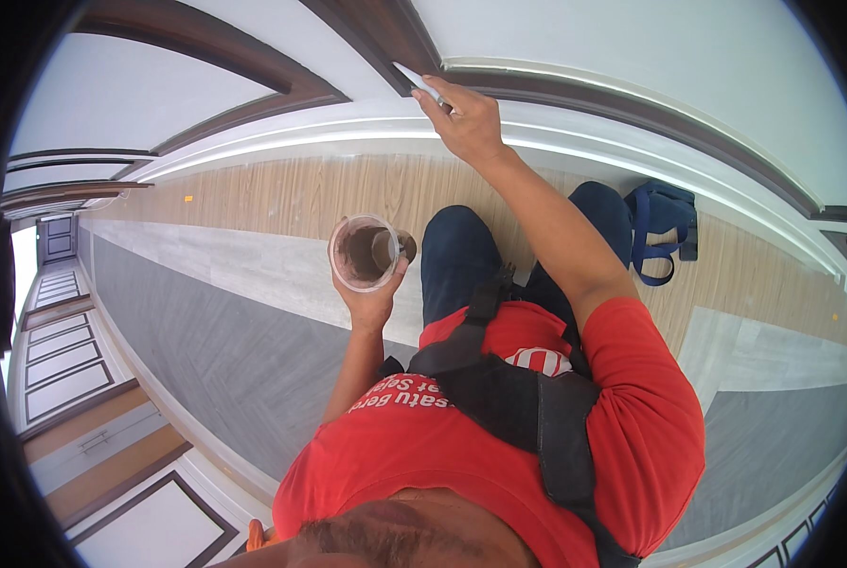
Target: The person applies a brown sealant along the junction of a white ceiling and dark wood trim using a small applicator. They repeatedly dip the applicator into a small plastic cup to reload the sealant while working along the trim line.
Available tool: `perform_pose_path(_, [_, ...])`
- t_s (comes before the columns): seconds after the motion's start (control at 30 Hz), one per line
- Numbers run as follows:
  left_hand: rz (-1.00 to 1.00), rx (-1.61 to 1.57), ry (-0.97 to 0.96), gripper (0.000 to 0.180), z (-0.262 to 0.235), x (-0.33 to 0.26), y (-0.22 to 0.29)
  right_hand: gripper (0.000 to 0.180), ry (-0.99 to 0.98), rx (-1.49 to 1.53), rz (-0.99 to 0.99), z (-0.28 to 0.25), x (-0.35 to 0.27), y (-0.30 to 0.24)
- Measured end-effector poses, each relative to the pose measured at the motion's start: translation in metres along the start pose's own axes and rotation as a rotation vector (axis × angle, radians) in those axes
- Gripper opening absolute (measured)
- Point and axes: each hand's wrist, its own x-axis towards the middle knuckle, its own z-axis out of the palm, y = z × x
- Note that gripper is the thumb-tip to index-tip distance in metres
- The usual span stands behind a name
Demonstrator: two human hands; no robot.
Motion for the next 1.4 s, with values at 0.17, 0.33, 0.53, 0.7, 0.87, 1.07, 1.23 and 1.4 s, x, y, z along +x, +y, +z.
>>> perform_pose_path(0.17, [-0.007,-0.004,-0.008,0.099,0.003,0.002,0.004,0.031,-0.032,-0.047,0.027,0.000,-0.008,0.010])
perform_pose_path(0.33, [0.003,0.025,-0.018,0.099,0.001,0.002,0.001,0.031,-0.021,-0.027,0.000,-0.002,-0.004,0.003])
perform_pose_path(0.53, [0.012,-0.005,-0.014,0.098,0.003,0.003,0.006,0.031,-0.054,-0.054,0.018,-0.006,-0.001,0.000])
perform_pose_path(0.7, [-0.017,-0.032,-0.022,0.095,0.009,0.005,0.003,0.028,0.064,0.015,0.047,-0.017,-0.010,0.006])
perform_pose_path(0.87, [0.003,-0.012,-0.029,0.094,0.013,0.010,0.005,0.026,-0.029,0.336,0.376,-0.061,-0.011,-0.044])
perform_pose_path(1.07, [0.048,-0.021,-0.057,0.098,0.024,0.017,0.017,0.028,-0.278,0.591,0.382,-0.121,-0.014,-0.090])
perform_pose_path(1.23, [0.097,-0.074,-0.074,0.099,0.030,0.018,0.019,0.030,-0.592,0.403,0.028,-0.145,-0.014,-0.120])
perform_pose_path(1.4, [0.091,-0.068,-0.092,0.100,0.034,0.017,0.019,0.027,-0.771,0.243,-0.097,-0.132,-0.012,-0.147])
